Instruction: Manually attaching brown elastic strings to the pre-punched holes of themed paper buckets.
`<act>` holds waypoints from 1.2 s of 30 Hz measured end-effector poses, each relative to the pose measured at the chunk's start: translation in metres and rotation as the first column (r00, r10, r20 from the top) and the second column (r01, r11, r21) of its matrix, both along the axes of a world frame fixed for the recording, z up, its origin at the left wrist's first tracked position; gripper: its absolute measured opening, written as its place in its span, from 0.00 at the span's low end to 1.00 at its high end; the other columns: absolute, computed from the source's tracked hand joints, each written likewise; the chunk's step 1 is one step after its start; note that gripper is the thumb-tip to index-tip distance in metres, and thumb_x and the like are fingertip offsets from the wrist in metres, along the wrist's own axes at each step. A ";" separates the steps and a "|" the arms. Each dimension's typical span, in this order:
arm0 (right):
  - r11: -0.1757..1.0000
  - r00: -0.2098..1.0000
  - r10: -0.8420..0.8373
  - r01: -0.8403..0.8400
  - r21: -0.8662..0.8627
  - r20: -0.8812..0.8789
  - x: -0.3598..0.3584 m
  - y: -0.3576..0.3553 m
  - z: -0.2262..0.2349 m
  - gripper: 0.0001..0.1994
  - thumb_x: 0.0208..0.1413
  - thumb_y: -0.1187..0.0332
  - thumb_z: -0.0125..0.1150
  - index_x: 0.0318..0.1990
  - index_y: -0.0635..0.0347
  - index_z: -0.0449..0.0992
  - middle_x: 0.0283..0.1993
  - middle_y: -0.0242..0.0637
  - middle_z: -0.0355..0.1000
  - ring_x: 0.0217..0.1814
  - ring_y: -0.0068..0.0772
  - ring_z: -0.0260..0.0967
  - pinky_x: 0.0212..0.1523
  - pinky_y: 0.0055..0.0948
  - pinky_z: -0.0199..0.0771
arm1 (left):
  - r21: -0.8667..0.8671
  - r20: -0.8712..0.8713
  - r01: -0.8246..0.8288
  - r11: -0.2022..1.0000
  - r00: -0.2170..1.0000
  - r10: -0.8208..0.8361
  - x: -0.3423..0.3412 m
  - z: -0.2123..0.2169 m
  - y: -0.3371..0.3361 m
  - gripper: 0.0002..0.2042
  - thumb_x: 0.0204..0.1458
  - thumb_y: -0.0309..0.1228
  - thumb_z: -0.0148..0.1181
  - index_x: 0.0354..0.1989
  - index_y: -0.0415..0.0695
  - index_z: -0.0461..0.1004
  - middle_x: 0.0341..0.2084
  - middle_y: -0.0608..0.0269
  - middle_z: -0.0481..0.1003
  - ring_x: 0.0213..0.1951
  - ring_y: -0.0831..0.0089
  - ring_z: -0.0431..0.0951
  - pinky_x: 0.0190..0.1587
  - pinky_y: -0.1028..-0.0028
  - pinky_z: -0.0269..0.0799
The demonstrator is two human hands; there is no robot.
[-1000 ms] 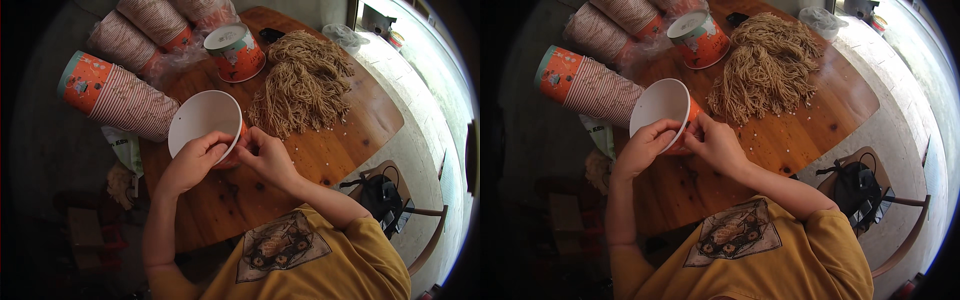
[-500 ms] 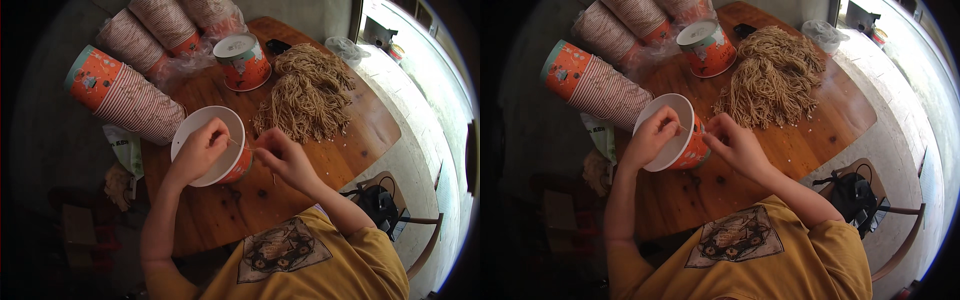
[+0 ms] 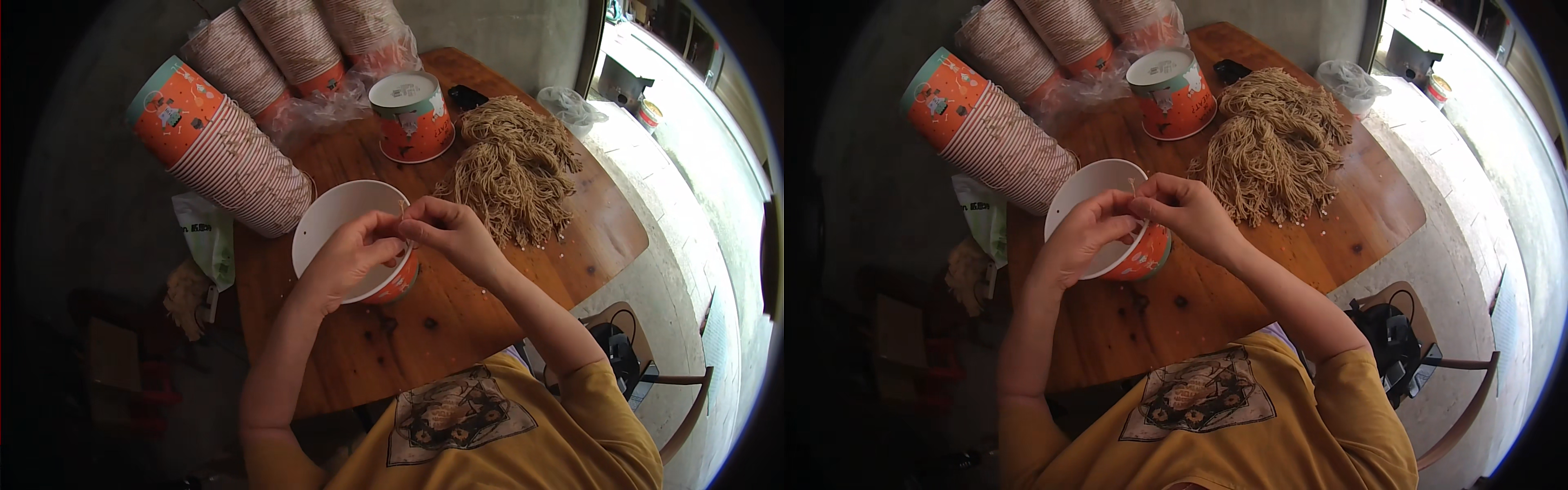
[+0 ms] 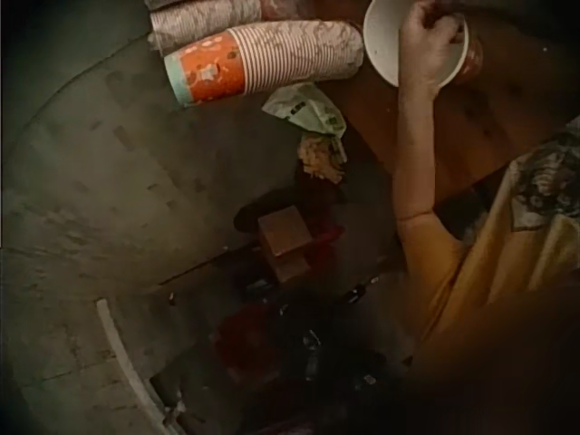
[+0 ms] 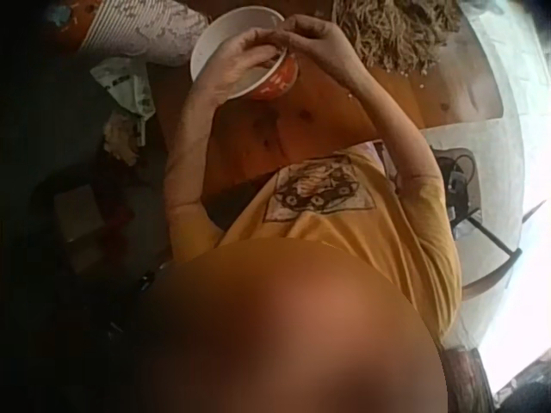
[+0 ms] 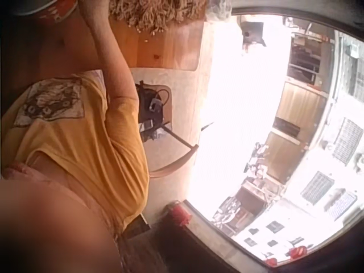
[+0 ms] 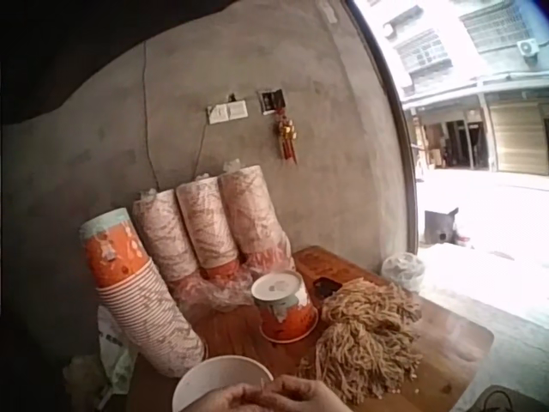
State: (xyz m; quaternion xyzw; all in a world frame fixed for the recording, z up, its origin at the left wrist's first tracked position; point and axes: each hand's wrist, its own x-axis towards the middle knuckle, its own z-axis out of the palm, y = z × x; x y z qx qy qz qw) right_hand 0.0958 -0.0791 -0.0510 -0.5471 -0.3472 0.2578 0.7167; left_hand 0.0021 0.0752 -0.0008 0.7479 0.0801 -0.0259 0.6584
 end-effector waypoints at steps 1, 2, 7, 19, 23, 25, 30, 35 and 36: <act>1.000 1.000 0.000 0.000 -0.001 0.005 0.000 0.000 0.000 0.08 0.56 0.67 0.58 0.35 0.63 0.74 0.29 0.24 0.70 0.33 0.12 0.63 0.36 0.17 0.65 | 0.022 -0.073 0.024 0.999 0.997 -0.022 0.001 -0.001 0.000 0.07 0.54 0.26 0.53 0.40 0.40 0.70 0.34 0.68 0.72 0.37 0.82 0.70 0.41 0.80 0.67; 1.000 1.000 0.009 -0.009 -0.004 -0.003 0.000 0.000 -0.001 0.08 0.56 0.67 0.58 0.36 0.63 0.74 0.30 0.25 0.70 0.34 0.12 0.64 0.37 0.17 0.65 | 0.008 -0.097 0.026 1.000 0.995 -0.025 0.003 -0.002 -0.001 0.06 0.54 0.25 0.53 0.40 0.41 0.71 0.34 0.68 0.71 0.35 0.82 0.69 0.40 0.80 0.67; 0.999 0.998 0.043 -0.043 0.006 -0.035 0.002 -0.008 0.006 0.06 0.58 0.68 0.57 0.38 0.61 0.72 0.35 0.24 0.70 0.38 0.12 0.64 0.42 0.17 0.65 | -0.288 -0.097 -0.018 0.957 0.995 -0.010 0.005 -0.012 -0.001 0.06 0.54 0.25 0.53 0.39 0.42 0.70 0.32 0.69 0.71 0.32 0.83 0.69 0.36 0.82 0.65; 0.927 0.879 0.352 -0.279 -0.251 0.323 0.038 -0.011 0.065 0.06 0.54 0.72 0.55 0.38 0.62 0.70 0.31 0.29 0.70 0.34 0.17 0.66 0.38 0.21 0.68 | -0.393 -0.043 -0.067 0.917 0.998 0.054 0.011 -0.012 -0.005 0.04 0.54 0.29 0.56 0.36 0.44 0.71 0.27 0.73 0.72 0.26 0.88 0.67 0.29 0.86 0.60; 0.938 0.859 0.337 -0.269 -0.219 0.386 0.056 0.006 0.065 0.04 0.54 0.73 0.55 0.37 0.62 0.71 0.32 0.28 0.70 0.36 0.17 0.67 0.40 0.21 0.69 | -0.188 -0.010 0.048 0.981 0.999 -0.050 0.009 0.000 -0.011 0.06 0.55 0.29 0.55 0.38 0.42 0.73 0.27 0.74 0.70 0.26 0.90 0.66 0.28 0.88 0.60; 0.947 0.863 0.305 -0.229 -0.226 0.404 0.064 0.013 0.057 0.04 0.54 0.73 0.55 0.36 0.62 0.71 0.32 0.28 0.70 0.36 0.18 0.67 0.41 0.22 0.69 | -0.200 -0.019 0.067 0.977 0.997 -0.072 0.009 0.000 -0.015 0.07 0.55 0.28 0.54 0.39 0.41 0.73 0.27 0.75 0.70 0.26 0.90 0.65 0.28 0.88 0.60; 0.963 0.891 0.247 -0.184 -0.196 0.380 0.064 0.014 0.041 0.03 0.54 0.74 0.55 0.36 0.62 0.71 0.32 0.29 0.71 0.37 0.18 0.67 0.41 0.22 0.68 | -0.234 -0.062 0.092 0.968 0.992 -0.109 0.011 -0.006 -0.014 0.09 0.56 0.29 0.53 0.41 0.38 0.73 0.24 0.75 0.69 0.24 0.91 0.65 0.26 0.90 0.58; 0.961 0.678 -0.132 0.265 -0.074 0.723 0.056 -0.012 0.023 0.04 0.55 0.72 0.57 0.37 0.62 0.72 0.36 0.30 0.70 0.40 0.16 0.66 0.41 0.22 0.68 | -0.271 -0.095 0.044 0.962 0.993 -0.072 0.018 -0.006 -0.017 0.09 0.56 0.30 0.55 0.40 0.38 0.74 0.24 0.75 0.69 0.23 0.91 0.65 0.25 0.90 0.58; 0.879 0.375 -0.328 0.458 0.135 0.867 0.050 -0.019 0.020 0.05 0.55 0.72 0.57 0.36 0.62 0.72 0.35 0.32 0.71 0.39 0.17 0.67 0.39 0.22 0.69 | -0.274 -0.097 0.042 0.961 0.993 -0.071 0.019 -0.007 -0.018 0.09 0.56 0.30 0.55 0.40 0.38 0.74 0.24 0.75 0.69 0.23 0.91 0.65 0.25 0.90 0.58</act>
